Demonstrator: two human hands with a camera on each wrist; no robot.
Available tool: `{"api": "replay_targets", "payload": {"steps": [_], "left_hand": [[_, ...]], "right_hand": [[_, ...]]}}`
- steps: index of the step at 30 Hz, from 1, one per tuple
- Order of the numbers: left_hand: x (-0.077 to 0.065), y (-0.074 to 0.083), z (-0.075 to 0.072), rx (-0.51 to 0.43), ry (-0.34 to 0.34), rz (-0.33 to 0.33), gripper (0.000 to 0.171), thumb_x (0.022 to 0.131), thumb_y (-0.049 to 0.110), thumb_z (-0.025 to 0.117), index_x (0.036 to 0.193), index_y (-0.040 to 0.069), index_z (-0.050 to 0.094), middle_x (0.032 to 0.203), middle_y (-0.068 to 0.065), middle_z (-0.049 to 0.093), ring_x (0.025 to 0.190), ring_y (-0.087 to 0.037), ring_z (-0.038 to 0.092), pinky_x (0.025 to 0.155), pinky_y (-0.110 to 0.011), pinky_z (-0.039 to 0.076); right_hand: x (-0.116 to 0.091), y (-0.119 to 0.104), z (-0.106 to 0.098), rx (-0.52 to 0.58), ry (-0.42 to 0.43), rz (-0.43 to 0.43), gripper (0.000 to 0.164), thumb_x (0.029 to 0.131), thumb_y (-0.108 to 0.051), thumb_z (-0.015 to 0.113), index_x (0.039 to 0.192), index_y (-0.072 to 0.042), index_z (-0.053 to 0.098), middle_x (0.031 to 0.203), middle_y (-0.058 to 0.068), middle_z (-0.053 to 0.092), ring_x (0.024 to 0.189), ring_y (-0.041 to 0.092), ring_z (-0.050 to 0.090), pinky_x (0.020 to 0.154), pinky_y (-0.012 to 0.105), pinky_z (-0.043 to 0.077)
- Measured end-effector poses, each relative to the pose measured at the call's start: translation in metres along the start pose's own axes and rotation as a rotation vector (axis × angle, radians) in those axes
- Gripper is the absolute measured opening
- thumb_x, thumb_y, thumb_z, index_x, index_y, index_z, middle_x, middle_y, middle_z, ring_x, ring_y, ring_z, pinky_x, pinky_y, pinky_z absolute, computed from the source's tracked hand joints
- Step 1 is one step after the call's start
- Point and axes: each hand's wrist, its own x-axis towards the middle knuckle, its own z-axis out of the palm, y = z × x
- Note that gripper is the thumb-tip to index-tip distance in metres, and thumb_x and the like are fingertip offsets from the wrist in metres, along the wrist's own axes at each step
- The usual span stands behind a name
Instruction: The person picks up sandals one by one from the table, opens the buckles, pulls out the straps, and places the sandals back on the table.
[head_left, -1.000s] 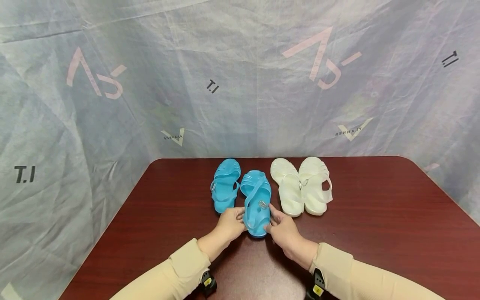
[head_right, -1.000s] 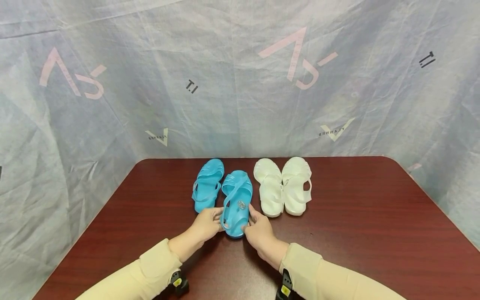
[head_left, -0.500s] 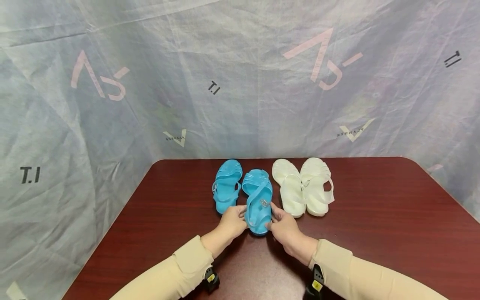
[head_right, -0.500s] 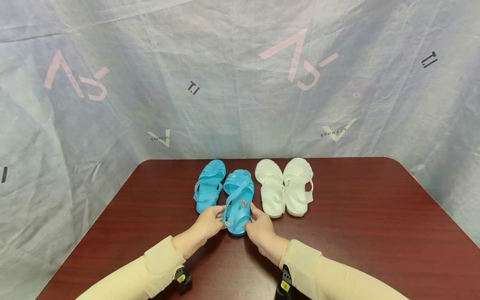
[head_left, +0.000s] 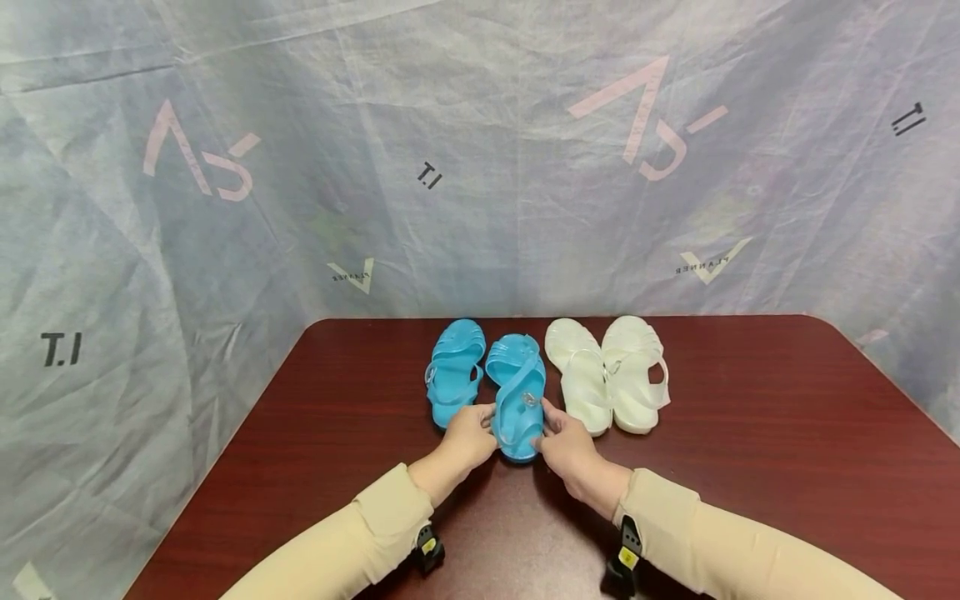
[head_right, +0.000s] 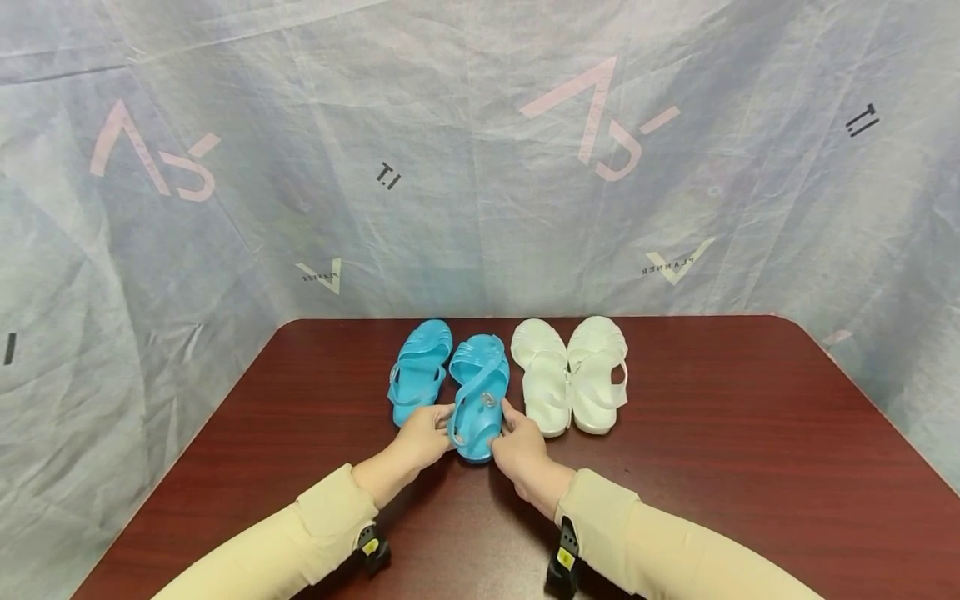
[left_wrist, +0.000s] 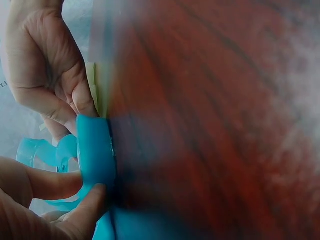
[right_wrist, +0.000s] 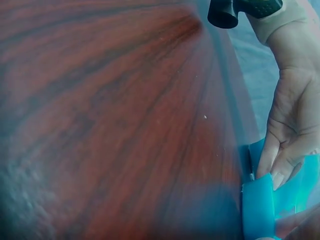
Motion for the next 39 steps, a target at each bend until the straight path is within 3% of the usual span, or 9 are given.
{"api": "replay_targets", "payload": {"steps": [14, 21, 30, 33, 39], "left_hand": [[0.010, 0.002, 0.002, 0.075, 0.025, 0.001, 0.065, 0.075, -0.023, 0.043, 0.139, -0.011, 0.043, 0.139, -0.026, 0.050, 0.131, -0.036, 0.047, 0.105, -0.041, 0.043], [0.015, 0.003, 0.002, 0.142, 0.051, -0.010, 0.065, 0.076, -0.021, 0.044, 0.140, -0.007, 0.046, 0.137, -0.021, 0.055, 0.129, -0.031, 0.050, 0.103, -0.037, 0.045], [0.021, 0.005, 0.003, 0.173, 0.059, -0.005, 0.067, 0.077, -0.020, 0.045, 0.142, -0.007, 0.041, 0.142, -0.022, 0.049, 0.132, -0.031, 0.047, 0.102, -0.035, 0.045], [0.022, 0.006, 0.003, 0.179, 0.068, -0.004, 0.067, 0.077, -0.020, 0.045, 0.143, -0.007, 0.041, 0.143, -0.021, 0.049, 0.132, -0.031, 0.047, 0.097, -0.032, 0.046], [0.025, 0.006, 0.006, 0.237, 0.088, -0.014, 0.066, 0.081, -0.018, 0.047, 0.145, -0.003, 0.039, 0.150, -0.015, 0.042, 0.134, -0.027, 0.042, 0.074, -0.026, 0.043]], "right_hand": [[0.010, -0.001, 0.001, -0.007, 0.015, 0.014, 0.069, 0.088, 0.016, 0.044, 0.152, 0.004, 0.019, 0.157, 0.026, 0.019, 0.144, 0.039, 0.023, 0.115, 0.047, 0.026], [0.017, -0.001, 0.000, -0.015, 0.008, 0.031, 0.070, 0.088, 0.016, 0.044, 0.152, 0.003, 0.018, 0.158, 0.025, 0.019, 0.144, 0.038, 0.022, 0.116, 0.047, 0.026], [0.026, -0.003, -0.001, -0.019, 0.020, 0.041, 0.071, 0.088, 0.015, 0.045, 0.153, 0.001, 0.019, 0.157, 0.024, 0.021, 0.144, 0.037, 0.023, 0.116, 0.046, 0.027], [0.027, -0.004, -0.001, -0.024, 0.027, 0.040, 0.071, 0.088, 0.014, 0.045, 0.153, 0.001, 0.020, 0.157, 0.023, 0.021, 0.144, 0.036, 0.024, 0.115, 0.045, 0.028], [0.030, -0.005, -0.001, -0.018, 0.038, 0.037, 0.071, 0.088, 0.015, 0.045, 0.153, 0.000, 0.020, 0.158, 0.022, 0.020, 0.144, 0.036, 0.024, 0.115, 0.045, 0.029]]}}
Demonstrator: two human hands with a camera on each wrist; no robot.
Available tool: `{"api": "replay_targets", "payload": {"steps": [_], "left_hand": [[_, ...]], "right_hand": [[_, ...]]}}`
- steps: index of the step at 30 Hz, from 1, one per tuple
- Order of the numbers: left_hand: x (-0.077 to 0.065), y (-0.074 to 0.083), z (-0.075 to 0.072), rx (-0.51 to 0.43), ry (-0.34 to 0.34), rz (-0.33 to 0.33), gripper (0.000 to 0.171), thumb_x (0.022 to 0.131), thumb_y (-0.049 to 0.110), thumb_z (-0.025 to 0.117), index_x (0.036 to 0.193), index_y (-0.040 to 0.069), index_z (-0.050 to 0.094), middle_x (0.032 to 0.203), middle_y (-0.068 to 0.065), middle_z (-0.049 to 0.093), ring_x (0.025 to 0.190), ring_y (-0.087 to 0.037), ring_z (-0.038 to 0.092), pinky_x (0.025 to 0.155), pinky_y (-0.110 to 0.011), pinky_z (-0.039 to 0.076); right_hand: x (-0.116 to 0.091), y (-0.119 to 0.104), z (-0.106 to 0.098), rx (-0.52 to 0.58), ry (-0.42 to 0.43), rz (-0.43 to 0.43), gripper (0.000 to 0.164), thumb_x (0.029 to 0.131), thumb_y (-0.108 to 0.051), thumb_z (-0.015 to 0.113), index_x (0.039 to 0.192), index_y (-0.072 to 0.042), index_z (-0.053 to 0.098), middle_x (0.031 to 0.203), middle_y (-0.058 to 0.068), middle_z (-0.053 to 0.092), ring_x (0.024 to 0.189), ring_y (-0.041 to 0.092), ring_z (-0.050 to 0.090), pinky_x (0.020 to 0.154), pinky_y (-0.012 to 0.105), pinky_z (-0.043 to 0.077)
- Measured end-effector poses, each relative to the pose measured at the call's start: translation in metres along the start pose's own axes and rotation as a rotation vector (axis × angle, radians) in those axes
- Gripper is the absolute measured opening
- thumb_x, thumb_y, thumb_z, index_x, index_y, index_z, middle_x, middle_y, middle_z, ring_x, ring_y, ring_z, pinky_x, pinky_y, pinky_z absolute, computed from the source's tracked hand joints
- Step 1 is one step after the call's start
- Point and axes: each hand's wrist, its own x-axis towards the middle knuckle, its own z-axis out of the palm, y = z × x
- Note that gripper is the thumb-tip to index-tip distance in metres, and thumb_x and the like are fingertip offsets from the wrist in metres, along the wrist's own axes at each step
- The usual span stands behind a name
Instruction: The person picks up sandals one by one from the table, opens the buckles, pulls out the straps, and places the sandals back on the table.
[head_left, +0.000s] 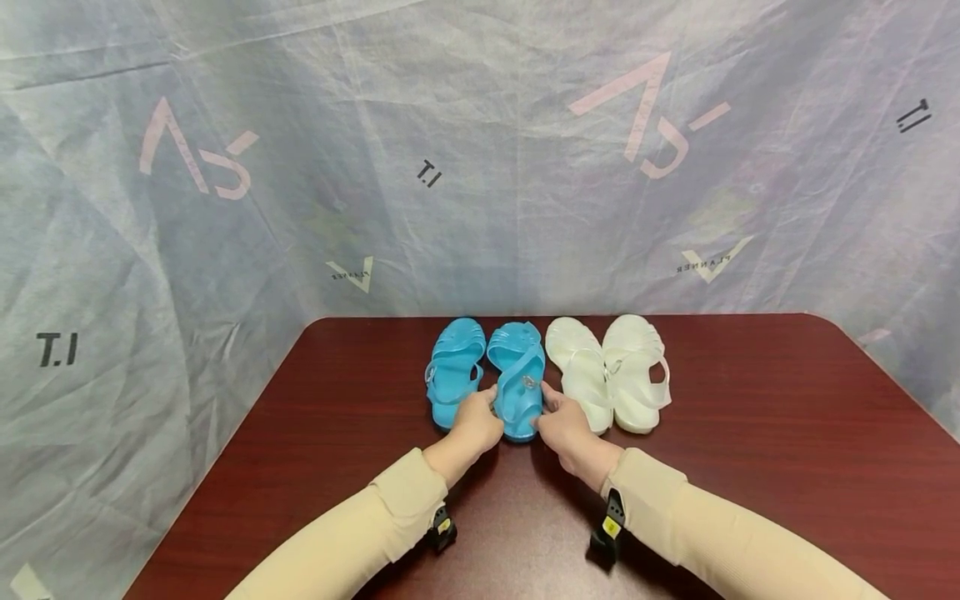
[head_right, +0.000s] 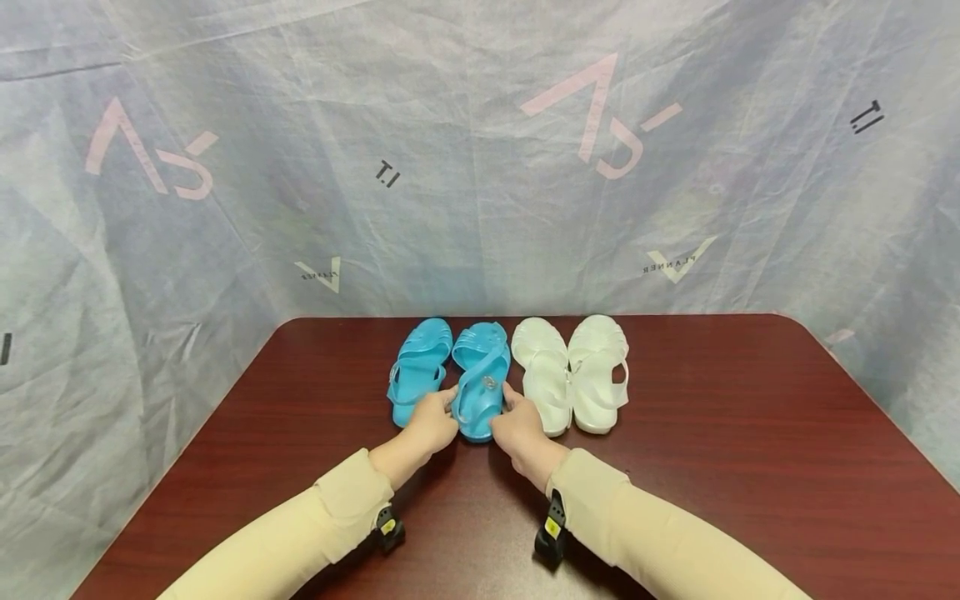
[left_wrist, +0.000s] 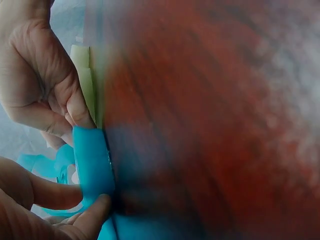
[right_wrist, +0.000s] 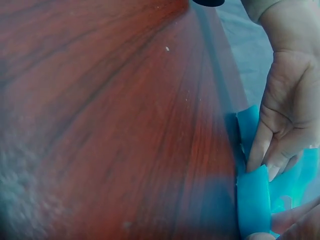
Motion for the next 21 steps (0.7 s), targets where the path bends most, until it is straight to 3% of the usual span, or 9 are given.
{"api": "replay_targets", "payload": {"steps": [5, 8, 13, 16, 21], "left_hand": [[0.002, 0.001, 0.002, 0.030, 0.016, 0.000, 0.066, 0.082, -0.017, 0.047, 0.146, -0.002, 0.038, 0.152, -0.014, 0.039, 0.130, -0.026, 0.044, 0.063, -0.026, 0.040], [0.002, 0.001, 0.004, 0.063, 0.023, 0.003, 0.067, 0.082, -0.016, 0.049, 0.146, -0.003, 0.037, 0.152, -0.015, 0.038, 0.127, -0.027, 0.046, 0.066, -0.029, 0.043], [0.003, 0.002, 0.006, 0.083, 0.028, 0.017, 0.066, 0.083, -0.015, 0.051, 0.147, -0.005, 0.035, 0.152, -0.016, 0.038, 0.136, -0.028, 0.040, 0.091, -0.035, 0.047], [0.006, 0.002, 0.007, 0.068, 0.032, 0.022, 0.065, 0.084, -0.014, 0.051, 0.146, -0.005, 0.035, 0.153, -0.017, 0.036, 0.140, -0.031, 0.034, 0.107, -0.040, 0.041], [0.009, 0.002, 0.008, 0.064, 0.043, 0.013, 0.063, 0.086, -0.013, 0.052, 0.147, -0.005, 0.035, 0.153, -0.016, 0.036, 0.141, -0.032, 0.033, 0.111, -0.044, 0.037]], "right_hand": [[0.004, 0.001, 0.000, -0.002, -0.003, -0.007, 0.072, 0.086, 0.015, 0.044, 0.153, 0.001, 0.019, 0.158, 0.022, 0.020, 0.144, 0.036, 0.024, 0.115, 0.044, 0.028], [0.006, 0.001, 0.000, -0.004, 0.002, -0.006, 0.072, 0.086, 0.015, 0.044, 0.153, 0.001, 0.020, 0.158, 0.021, 0.020, 0.144, 0.036, 0.024, 0.115, 0.044, 0.029], [0.008, 0.000, 0.001, -0.004, 0.011, -0.003, 0.072, 0.086, 0.016, 0.044, 0.153, 0.001, 0.020, 0.158, 0.022, 0.020, 0.144, 0.036, 0.024, 0.115, 0.044, 0.028], [0.010, -0.001, 0.001, 0.002, 0.010, -0.004, 0.073, 0.086, 0.016, 0.043, 0.153, 0.001, 0.019, 0.158, 0.022, 0.020, 0.145, 0.036, 0.023, 0.115, 0.042, 0.027], [0.013, -0.001, 0.001, 0.012, 0.006, -0.002, 0.074, 0.085, 0.016, 0.042, 0.153, 0.000, 0.018, 0.158, 0.022, 0.020, 0.145, 0.035, 0.022, 0.114, 0.040, 0.027]]}}
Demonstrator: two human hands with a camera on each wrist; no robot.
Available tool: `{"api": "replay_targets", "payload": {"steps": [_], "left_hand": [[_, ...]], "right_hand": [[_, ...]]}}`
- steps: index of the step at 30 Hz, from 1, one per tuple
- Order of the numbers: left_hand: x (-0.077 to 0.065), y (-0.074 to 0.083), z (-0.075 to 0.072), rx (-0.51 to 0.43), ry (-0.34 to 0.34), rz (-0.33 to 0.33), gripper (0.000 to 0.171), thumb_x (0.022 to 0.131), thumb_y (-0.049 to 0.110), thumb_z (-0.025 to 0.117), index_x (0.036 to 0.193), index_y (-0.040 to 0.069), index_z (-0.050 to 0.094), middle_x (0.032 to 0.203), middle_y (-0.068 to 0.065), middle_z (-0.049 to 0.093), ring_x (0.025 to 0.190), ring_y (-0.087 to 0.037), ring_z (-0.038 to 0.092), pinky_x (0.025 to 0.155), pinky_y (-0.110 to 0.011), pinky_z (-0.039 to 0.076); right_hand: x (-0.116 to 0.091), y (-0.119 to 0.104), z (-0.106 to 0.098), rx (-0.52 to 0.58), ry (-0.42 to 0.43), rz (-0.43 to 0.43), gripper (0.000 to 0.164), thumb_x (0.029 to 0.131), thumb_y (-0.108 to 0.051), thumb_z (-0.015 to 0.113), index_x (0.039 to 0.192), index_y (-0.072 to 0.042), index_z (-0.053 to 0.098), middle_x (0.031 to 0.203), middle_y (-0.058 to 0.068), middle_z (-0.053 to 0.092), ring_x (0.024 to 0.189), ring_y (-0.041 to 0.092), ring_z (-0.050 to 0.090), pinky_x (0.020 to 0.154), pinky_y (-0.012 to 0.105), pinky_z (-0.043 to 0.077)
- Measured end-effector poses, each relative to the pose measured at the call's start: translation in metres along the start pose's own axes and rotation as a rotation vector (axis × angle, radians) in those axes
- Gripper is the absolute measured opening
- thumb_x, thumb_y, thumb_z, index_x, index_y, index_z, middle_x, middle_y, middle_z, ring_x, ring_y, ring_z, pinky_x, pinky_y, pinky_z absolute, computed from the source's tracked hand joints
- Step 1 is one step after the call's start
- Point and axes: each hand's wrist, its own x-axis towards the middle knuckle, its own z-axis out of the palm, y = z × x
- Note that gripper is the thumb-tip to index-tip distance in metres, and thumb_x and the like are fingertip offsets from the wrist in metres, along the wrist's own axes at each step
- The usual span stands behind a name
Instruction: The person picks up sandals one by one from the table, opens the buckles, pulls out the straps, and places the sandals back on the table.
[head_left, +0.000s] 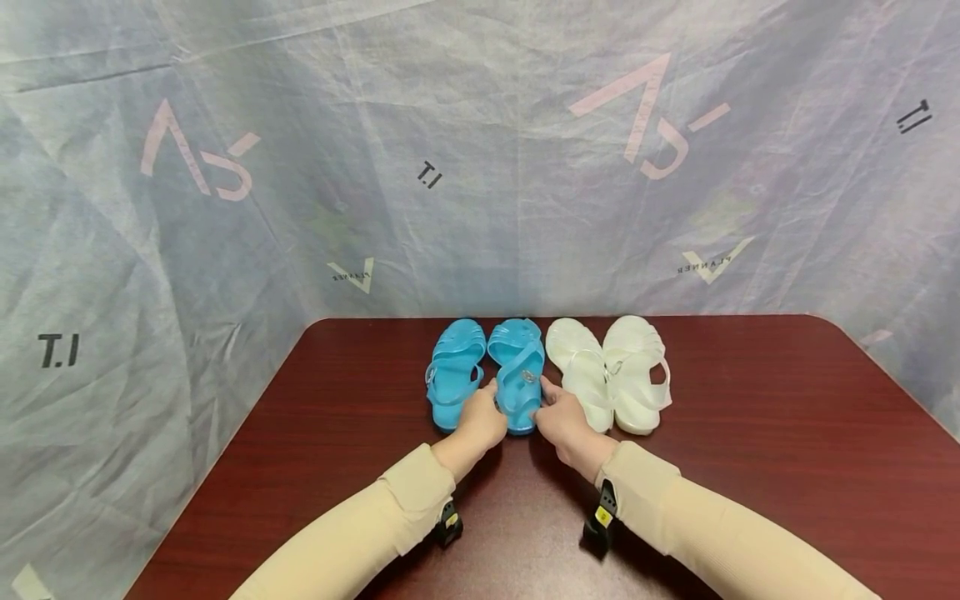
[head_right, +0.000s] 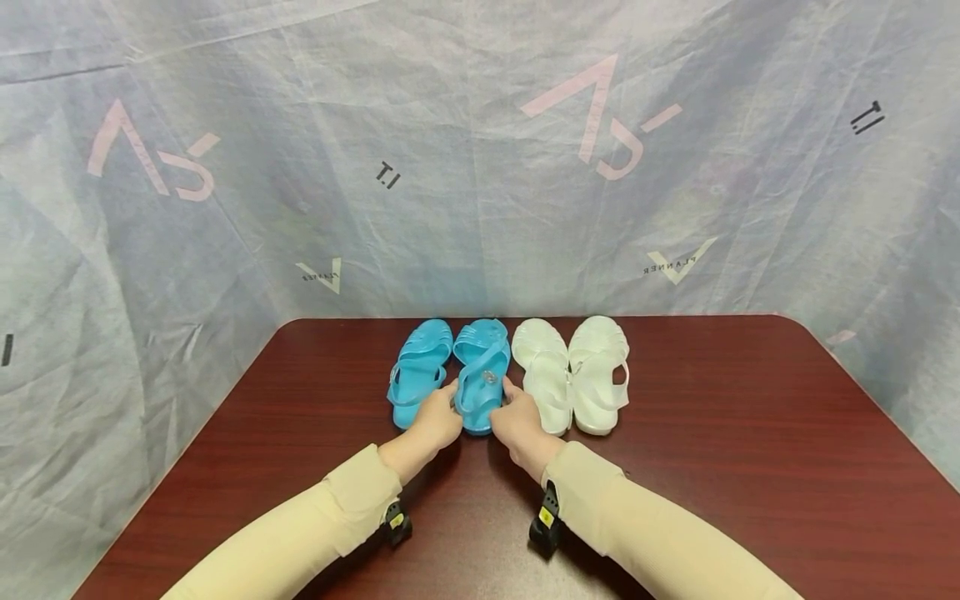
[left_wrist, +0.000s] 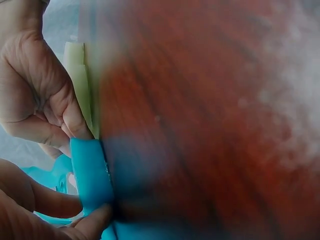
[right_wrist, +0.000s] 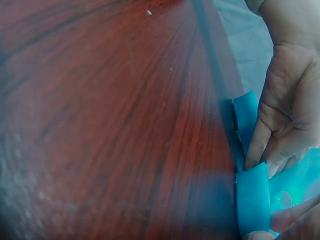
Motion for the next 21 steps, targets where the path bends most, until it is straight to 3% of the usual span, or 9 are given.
{"api": "replay_targets", "payload": {"steps": [13, 21], "left_hand": [[0.0020, 0.0013, -0.0042, -0.019, -0.014, -0.025, 0.063, 0.086, -0.009, 0.053, 0.147, -0.001, 0.038, 0.145, -0.019, 0.047, 0.131, -0.030, 0.045, 0.102, -0.040, 0.044], [0.0012, 0.0055, -0.0066, -0.083, -0.006, -0.078, 0.063, 0.087, -0.009, 0.049, 0.148, -0.004, 0.032, 0.152, -0.020, 0.036, 0.141, -0.033, 0.033, 0.110, -0.043, 0.038]], "right_hand": [[0.0006, -0.0014, -0.0020, -0.052, 0.000, -0.013, 0.073, 0.087, 0.015, 0.045, 0.153, 0.001, 0.018, 0.158, 0.022, 0.020, 0.145, 0.035, 0.024, 0.114, 0.043, 0.030], [0.0014, -0.0012, -0.0032, -0.057, -0.009, -0.033, 0.072, 0.087, 0.014, 0.045, 0.153, 0.002, 0.018, 0.158, 0.023, 0.021, 0.145, 0.034, 0.023, 0.114, 0.042, 0.029]]}}
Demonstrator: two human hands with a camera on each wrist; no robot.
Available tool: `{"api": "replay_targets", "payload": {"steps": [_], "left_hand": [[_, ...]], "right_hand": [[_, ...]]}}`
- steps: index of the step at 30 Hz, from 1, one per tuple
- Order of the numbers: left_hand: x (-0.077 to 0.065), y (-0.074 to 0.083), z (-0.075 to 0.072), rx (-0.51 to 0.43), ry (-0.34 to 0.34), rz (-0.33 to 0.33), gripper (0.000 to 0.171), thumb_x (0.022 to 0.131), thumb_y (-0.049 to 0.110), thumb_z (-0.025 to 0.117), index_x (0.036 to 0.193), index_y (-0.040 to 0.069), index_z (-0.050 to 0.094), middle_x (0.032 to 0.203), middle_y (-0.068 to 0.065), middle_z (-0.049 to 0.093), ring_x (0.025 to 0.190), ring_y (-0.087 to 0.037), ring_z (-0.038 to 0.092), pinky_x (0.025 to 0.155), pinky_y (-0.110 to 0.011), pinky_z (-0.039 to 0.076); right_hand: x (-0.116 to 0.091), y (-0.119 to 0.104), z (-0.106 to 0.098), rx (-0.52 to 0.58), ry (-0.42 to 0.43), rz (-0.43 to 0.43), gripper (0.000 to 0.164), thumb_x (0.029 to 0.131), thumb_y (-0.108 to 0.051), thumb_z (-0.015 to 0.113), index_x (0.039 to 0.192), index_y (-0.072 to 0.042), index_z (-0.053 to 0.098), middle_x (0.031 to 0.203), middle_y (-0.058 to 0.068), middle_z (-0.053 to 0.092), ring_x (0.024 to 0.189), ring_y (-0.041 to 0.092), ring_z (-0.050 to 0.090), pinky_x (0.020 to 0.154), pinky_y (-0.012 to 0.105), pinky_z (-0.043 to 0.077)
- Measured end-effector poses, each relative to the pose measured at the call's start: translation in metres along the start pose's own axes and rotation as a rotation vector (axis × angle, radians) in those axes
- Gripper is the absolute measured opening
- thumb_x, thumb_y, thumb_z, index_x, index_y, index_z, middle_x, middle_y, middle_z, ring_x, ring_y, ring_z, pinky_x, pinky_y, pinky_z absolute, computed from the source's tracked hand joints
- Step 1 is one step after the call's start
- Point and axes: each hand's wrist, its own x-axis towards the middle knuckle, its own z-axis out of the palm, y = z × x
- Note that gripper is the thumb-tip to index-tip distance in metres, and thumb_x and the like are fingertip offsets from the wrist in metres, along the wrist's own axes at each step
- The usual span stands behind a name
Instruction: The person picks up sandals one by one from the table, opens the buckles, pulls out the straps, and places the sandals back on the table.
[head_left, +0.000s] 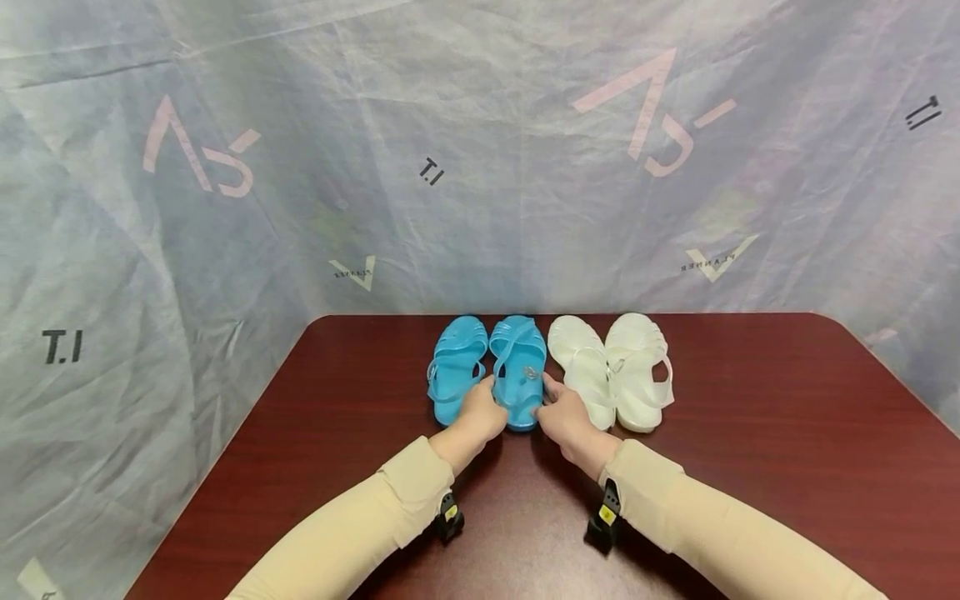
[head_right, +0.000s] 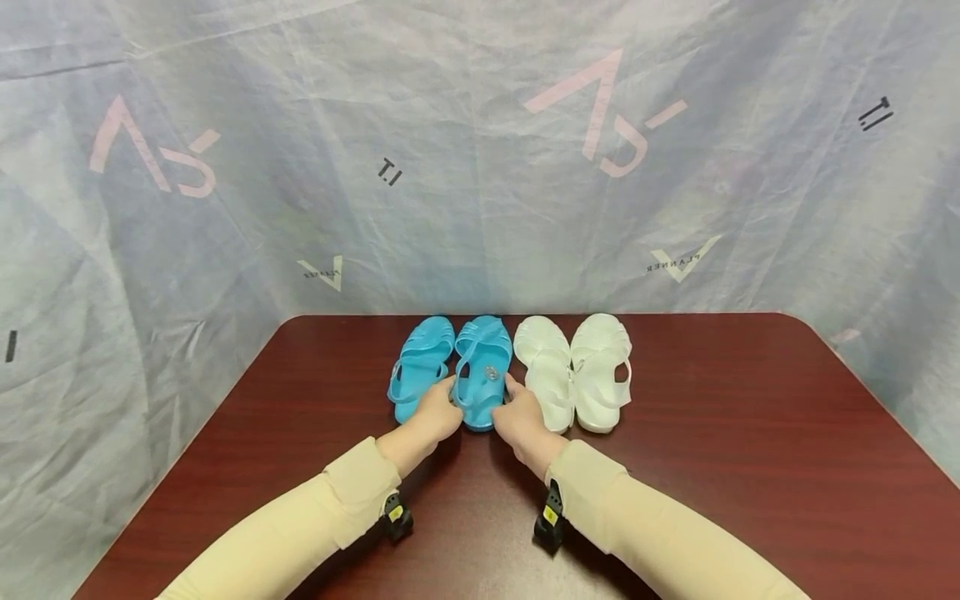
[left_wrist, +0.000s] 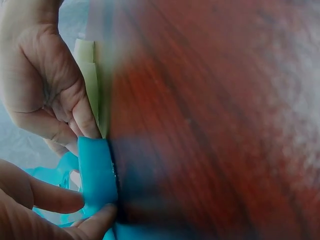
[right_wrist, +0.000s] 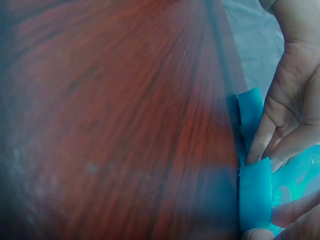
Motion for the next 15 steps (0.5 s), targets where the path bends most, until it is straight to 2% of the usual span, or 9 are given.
{"api": "replay_targets", "payload": {"steps": [4, 9, 12, 15], "left_hand": [[0.001, 0.002, -0.002, -0.043, -0.015, -0.016, 0.067, 0.087, -0.011, 0.047, 0.150, -0.002, 0.028, 0.154, -0.019, 0.033, 0.144, -0.032, 0.028, 0.113, -0.042, 0.033], [0.000, 0.007, -0.007, -0.170, -0.047, -0.019, 0.072, 0.084, -0.017, 0.039, 0.152, 0.000, 0.023, 0.156, -0.019, 0.030, 0.145, -0.031, 0.028, 0.113, -0.039, 0.033], [-0.001, 0.012, -0.010, -0.236, -0.046, 0.000, 0.073, 0.083, -0.019, 0.035, 0.153, 0.001, 0.023, 0.157, -0.017, 0.028, 0.145, -0.031, 0.027, 0.115, -0.039, 0.031], [-0.002, 0.018, -0.013, -0.256, -0.036, 0.025, 0.072, 0.083, -0.018, 0.034, 0.152, 0.001, 0.025, 0.157, -0.015, 0.029, 0.146, -0.029, 0.025, 0.116, -0.038, 0.030]], "right_hand": [[0.001, -0.002, 0.000, 0.015, 0.022, 0.012, 0.073, 0.085, 0.014, 0.046, 0.152, 0.002, 0.020, 0.158, 0.022, 0.021, 0.145, 0.034, 0.024, 0.113, 0.039, 0.029], [0.000, -0.003, 0.001, 0.041, 0.031, 0.025, 0.073, 0.084, 0.012, 0.048, 0.152, 0.003, 0.022, 0.158, 0.021, 0.023, 0.145, 0.033, 0.025, 0.115, 0.039, 0.028], [-0.002, -0.004, 0.001, 0.055, 0.031, 0.017, 0.073, 0.084, 0.011, 0.049, 0.151, 0.004, 0.022, 0.158, 0.022, 0.023, 0.145, 0.033, 0.024, 0.116, 0.040, 0.028], [-0.004, -0.005, 0.000, 0.062, 0.029, 0.001, 0.071, 0.086, 0.010, 0.049, 0.151, 0.004, 0.022, 0.158, 0.021, 0.023, 0.147, 0.032, 0.022, 0.117, 0.041, 0.027]]}}
